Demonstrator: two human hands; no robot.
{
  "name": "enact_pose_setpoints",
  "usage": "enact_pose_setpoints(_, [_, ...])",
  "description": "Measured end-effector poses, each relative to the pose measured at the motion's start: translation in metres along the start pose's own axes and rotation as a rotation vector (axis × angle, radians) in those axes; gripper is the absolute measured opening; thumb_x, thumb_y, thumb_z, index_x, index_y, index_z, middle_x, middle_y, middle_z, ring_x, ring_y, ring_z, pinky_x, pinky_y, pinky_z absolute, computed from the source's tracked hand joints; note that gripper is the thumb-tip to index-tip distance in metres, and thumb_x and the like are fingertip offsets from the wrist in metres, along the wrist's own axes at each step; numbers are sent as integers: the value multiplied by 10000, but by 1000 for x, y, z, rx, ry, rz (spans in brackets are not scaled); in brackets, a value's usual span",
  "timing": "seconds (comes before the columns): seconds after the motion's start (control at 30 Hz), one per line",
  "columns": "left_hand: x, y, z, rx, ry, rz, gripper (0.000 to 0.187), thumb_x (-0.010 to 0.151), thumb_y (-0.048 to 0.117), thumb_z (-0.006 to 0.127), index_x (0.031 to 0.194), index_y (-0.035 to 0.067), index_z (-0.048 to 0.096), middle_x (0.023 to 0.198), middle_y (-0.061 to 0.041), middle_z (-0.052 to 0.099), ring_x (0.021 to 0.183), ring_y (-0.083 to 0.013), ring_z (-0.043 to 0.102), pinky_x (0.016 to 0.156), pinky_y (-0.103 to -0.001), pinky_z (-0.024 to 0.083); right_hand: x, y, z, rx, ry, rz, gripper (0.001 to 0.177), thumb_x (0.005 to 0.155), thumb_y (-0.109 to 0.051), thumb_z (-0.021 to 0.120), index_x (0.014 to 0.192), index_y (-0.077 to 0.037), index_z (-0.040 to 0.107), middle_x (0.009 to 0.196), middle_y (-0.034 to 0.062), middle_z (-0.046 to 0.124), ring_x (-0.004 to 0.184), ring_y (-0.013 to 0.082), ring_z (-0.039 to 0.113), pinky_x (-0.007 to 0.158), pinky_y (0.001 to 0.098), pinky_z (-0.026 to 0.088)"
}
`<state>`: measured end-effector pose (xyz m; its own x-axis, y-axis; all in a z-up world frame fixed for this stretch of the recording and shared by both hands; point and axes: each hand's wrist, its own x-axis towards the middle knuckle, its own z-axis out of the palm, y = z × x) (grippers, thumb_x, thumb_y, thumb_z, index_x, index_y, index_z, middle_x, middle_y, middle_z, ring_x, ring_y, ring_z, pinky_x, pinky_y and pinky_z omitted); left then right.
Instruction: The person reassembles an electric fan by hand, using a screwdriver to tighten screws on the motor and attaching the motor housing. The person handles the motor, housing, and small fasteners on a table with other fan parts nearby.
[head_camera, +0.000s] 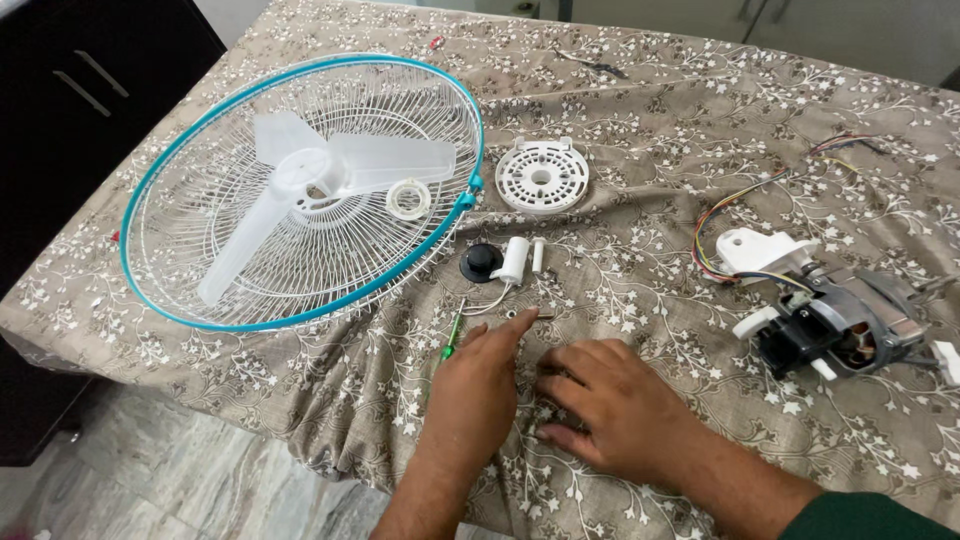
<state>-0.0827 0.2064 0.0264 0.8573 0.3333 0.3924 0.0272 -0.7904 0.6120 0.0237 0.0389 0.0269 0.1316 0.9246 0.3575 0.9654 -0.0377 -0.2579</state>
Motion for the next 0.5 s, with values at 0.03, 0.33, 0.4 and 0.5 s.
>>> enact_pose_setpoints(0.03, [2, -2, 1, -10, -50, -61, 529, 881, -45, 558, 1372, 143, 612, 1074, -152, 749, 997, -345, 715, 836, -448, 575, 0, 1, 0, 15, 9, 15, 447, 831, -406, 780, 1093, -59, 679, 1184, 133, 628, 1124, 329, 571, 965, 485, 421])
enact_pose_setpoints(0.33, [2, -7, 4, -127, -32, -83, 503, 913, 20, 621, 1402, 128, 570, 1242, -157, 697, 1075, -362, 687, 864, -445, 564, -1, 3, 4, 54, 53, 65, 405, 811, -408, 791, 1021, -76, 694, 1153, 101, 659, 1089, 306, 615, 935, 462, 455])
enact_pose_setpoints(0.4, [-1, -7, 0, -67, 34, -53, 477, 909, 40, 642, 1377, 120, 596, 1251, -127, 695, 1107, -333, 669, 920, -439, 537, 0, 3, 4, 65, 47, 76, 406, 815, -406, 792, 1025, -73, 692, 1155, 97, 660, 1091, 294, 621, 931, 453, 459])
enact_pose_setpoints(0.5, [-3, -7, -11, 116, 131, -7, 407, 891, 99, 691, 1296, 108, 660, 1225, -77, 703, 1123, -284, 632, 1004, -447, 465, 0, 3, 5, 52, 48, 81, 417, 813, -415, 791, 1023, -69, 689, 1159, 97, 659, 1096, 297, 617, 946, 456, 457])
